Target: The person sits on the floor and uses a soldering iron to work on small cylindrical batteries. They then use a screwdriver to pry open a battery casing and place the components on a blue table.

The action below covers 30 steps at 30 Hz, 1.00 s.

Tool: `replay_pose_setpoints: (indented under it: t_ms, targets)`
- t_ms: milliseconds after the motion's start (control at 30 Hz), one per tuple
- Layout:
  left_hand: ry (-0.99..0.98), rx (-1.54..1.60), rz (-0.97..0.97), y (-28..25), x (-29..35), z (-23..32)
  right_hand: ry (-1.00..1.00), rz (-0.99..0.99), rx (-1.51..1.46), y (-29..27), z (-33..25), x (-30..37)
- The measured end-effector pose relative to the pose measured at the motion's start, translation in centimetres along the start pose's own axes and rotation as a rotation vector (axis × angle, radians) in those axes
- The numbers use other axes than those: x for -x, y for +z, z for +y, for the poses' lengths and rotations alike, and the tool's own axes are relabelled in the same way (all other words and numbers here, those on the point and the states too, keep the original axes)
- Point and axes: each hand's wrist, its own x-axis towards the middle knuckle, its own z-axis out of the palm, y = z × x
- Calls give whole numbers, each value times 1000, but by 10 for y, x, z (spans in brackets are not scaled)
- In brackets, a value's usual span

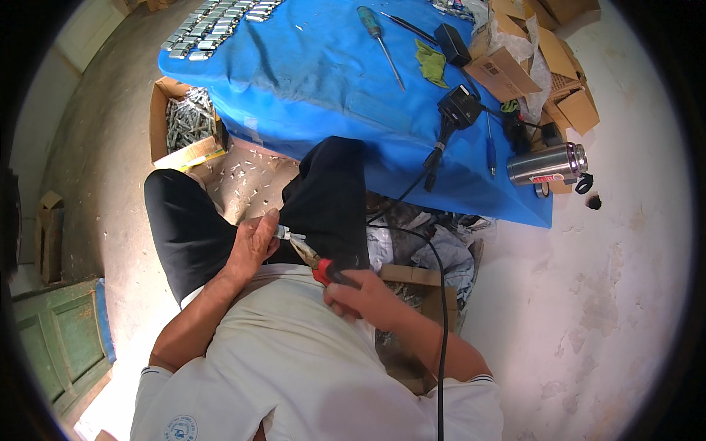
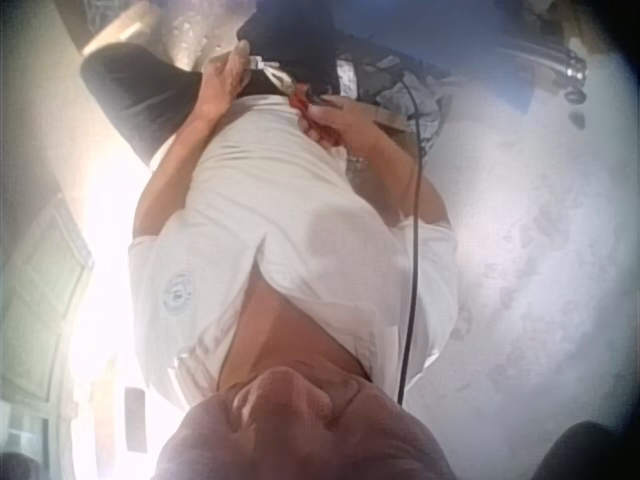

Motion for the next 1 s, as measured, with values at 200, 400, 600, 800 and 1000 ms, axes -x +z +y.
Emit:
replay_pose_setpoints:
  t_ms: [200, 400, 600, 800, 1000]
  targets:
    - [-96, 94, 10, 0, 0, -9, -473, 263, 911, 8, 7, -2]
    - [-165, -30, -93, -8, -1, -11, -738, 343, 1232, 0, 5, -7]
    - [-324, 249, -194, -5, -8, -2, -245, 82, 616, -7, -6, 1]
    - [-218, 294, -210, -13, -6, -10, 54, -136, -261, -13, -2, 4]
    - [-102, 217, -188, -21, 3, -5, 88, -221, -541, -15, 5, -2]
